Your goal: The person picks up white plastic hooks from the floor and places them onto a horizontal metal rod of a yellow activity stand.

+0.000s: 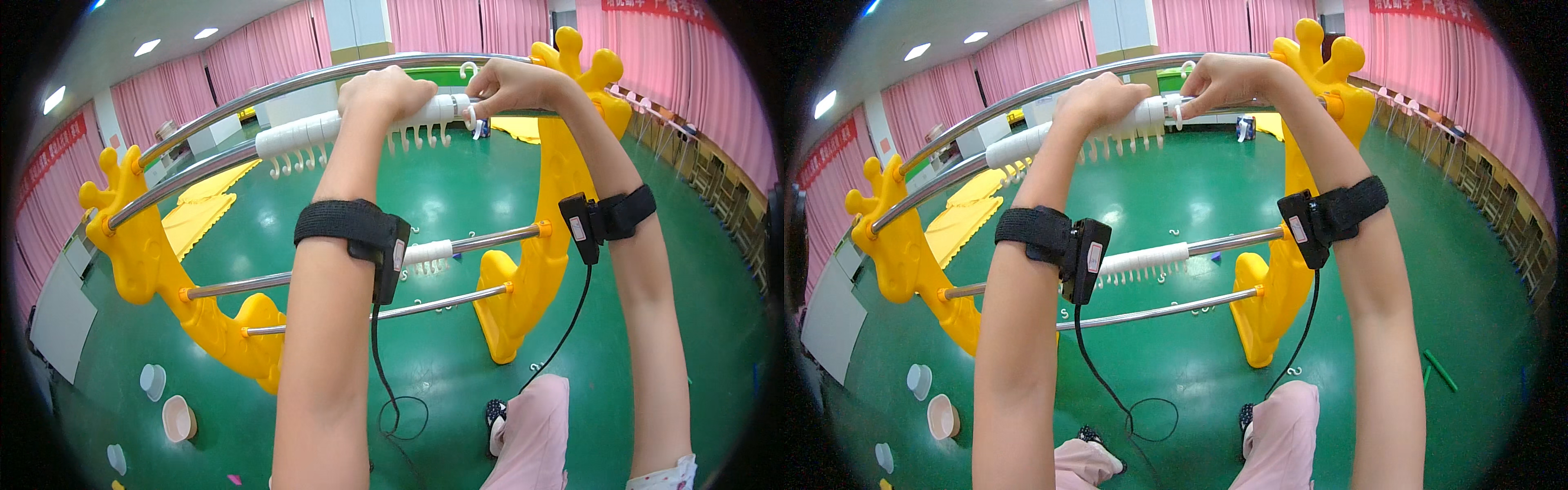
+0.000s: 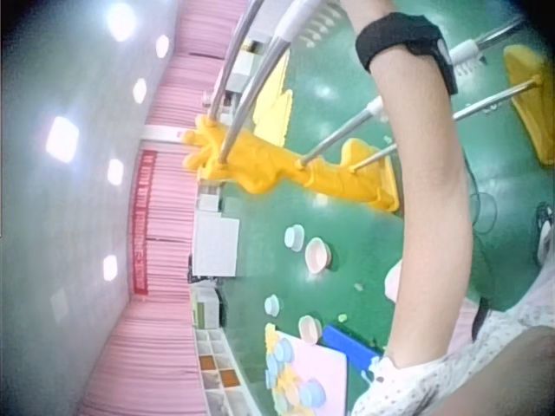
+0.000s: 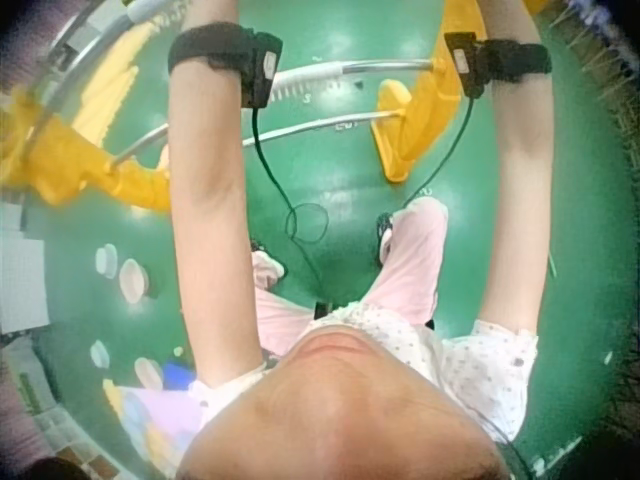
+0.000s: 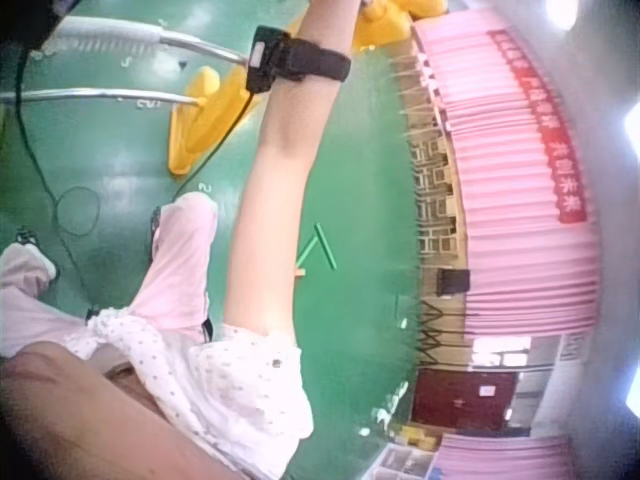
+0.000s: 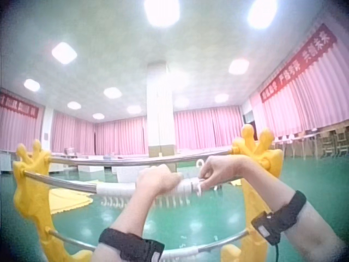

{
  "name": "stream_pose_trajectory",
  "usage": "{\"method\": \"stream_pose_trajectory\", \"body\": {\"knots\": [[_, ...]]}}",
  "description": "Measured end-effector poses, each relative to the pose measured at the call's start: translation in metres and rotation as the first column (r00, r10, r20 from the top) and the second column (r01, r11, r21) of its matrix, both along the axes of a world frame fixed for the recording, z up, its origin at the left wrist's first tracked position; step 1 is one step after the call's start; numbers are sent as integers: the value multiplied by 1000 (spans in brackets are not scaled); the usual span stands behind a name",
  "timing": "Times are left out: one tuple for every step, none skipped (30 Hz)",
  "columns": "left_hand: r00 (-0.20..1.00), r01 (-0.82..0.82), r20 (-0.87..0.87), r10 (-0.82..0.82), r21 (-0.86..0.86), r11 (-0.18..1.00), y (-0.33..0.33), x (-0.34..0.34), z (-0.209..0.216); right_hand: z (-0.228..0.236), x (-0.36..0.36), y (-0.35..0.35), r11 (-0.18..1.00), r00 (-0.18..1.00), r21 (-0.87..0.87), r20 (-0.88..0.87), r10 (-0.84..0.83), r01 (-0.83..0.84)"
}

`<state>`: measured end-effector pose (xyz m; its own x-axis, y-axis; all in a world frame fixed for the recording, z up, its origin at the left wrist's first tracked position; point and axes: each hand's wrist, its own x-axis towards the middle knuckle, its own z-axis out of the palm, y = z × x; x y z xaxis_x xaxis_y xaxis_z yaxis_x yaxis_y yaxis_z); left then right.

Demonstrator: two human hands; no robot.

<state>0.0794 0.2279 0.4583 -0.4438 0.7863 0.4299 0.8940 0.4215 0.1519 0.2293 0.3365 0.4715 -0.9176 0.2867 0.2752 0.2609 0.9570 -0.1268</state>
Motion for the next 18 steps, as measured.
{"method": "stream_pose_trajectory", "body": {"knots": [[1000, -2, 5, 2, 13, 1000, -1, -1, 0, -4, -1, 2, 1000, 1000, -1, 5, 1, -1], [1000, -14, 5, 14, 26, 1000, -1, 0, 0, -7, -1, 3, 999, 999, -40, -43, 8, -9], [1000, -16, 10, 16, 26, 1000, -2, 0, -2, -11, -1, 4, 997, 996, -78, -90, 12, -19], [1000, 0, 30, -1, 39, 999, -2, 0, -2, -15, 0, 4, 996, 992, -86, -125, 17, -28], [999, 15, 49, -18, 52, 999, -2, 0, -3, -16, 0, 5, 996, 993, -80, -119, 17, -26], [998, 16, 54, -19, 58, 998, -2, 0, -3, -16, 0, 6, 996, 990, -82, -140, 20, -32], [999, 18, 48, -21, 68, 997, -2, 0, -3, -18, 0, 7, 996, 987, -86, -161, 22, -36], [999, 20, 41, -23, 79, 997, -2, 0, -3, -18, 0, 9, 995, 988, -79, -149, 43, -55], [999, 23, 45, -27, 81, 996, -1, 1, -3, -19, -1, 12, 996, 989, -77, -145, 40, -52], [999, 1, 38, -4, 78, 997, 0, 1, -3, -21, -2, 12, 998, 984, -20, -171, 49, -53], [999, -21, 31, 19, 75, 997, 1, 2, -3, -23, -3, 12, 998, 979, 36, -196, 59, -53], [999, -16, 34, 14, 72, 997, 1, 2, -4, -28, -4, 12, 997, 966, 55, -248, 69, -57], [999, -23, 27, 21, 70, 997, -1, 0, -3, -30, -6, 8, 997, 965, 53, -251, 73, -62], [999, -30, 20, 29, 67, 997, -3, 0, -2, -33, -7, 3, 991, 944, 107, -311, 112, -82], [999, -36, 15, 35, 63, 997, -5, 0, -1, -35, -8, -1, 982, 917, 160, -369, 152, -99], [999, -40, 17, 39, 62, 997, -5, 3, 0, -38, -5, -4, 978, 895, 184, -412, 171, -102], [999, -45, 18, 44, 60, 997, -6, 5, 0, -39, -4, -3, 978, 894, 182, -415, 169, -100], [999, -45, 14, 44, 56, 997, -5, 5, 0, -41, -4, -2, 970, 871, 218, -449, 199, -109]]}}
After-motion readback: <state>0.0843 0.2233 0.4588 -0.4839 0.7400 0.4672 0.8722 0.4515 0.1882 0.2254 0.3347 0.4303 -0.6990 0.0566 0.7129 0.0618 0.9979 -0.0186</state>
